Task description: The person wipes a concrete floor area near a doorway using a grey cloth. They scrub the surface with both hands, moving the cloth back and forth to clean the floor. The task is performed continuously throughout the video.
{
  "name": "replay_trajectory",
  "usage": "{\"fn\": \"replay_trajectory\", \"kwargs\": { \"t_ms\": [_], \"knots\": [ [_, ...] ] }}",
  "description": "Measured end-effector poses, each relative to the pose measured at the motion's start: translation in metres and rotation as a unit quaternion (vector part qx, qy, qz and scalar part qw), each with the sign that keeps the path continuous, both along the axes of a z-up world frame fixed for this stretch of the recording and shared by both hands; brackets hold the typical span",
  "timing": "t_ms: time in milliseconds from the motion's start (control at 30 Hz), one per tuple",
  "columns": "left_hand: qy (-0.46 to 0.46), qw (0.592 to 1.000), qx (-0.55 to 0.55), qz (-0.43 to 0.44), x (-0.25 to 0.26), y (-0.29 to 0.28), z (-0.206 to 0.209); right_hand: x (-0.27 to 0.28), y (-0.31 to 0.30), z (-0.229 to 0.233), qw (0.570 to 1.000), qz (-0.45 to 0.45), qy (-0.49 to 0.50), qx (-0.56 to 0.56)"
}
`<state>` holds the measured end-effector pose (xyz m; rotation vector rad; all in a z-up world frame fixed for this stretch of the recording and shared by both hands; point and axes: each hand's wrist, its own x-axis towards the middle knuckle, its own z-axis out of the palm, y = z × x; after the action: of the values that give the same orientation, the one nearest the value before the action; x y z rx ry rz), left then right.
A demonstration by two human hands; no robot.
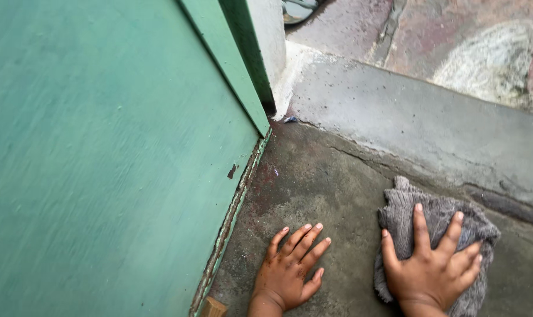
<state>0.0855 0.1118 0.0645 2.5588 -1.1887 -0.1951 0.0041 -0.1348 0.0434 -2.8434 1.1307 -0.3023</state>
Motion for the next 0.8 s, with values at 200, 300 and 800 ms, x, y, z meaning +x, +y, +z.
{"fn": "replay_trajectory", "kwargs": {
  "t_ms": [200,300,800],
  "knots": [
    [-0.021,1.000,0.006,-0.017,0.004,-0.002,-0.004,0.006,0.004,0.014,1.000,-0.011,0.005,-0.001],
    [-0.030,0.999,0.004,-0.028,0.005,-0.002,-0.012,0.009,0.006,0.019,1.000,-0.019,0.021,-0.004],
    [-0.067,0.996,-0.008,-0.064,0.003,0.006,-0.040,0.018,0.004,0.033,0.999,-0.035,0.030,-0.009]
  ]
}}
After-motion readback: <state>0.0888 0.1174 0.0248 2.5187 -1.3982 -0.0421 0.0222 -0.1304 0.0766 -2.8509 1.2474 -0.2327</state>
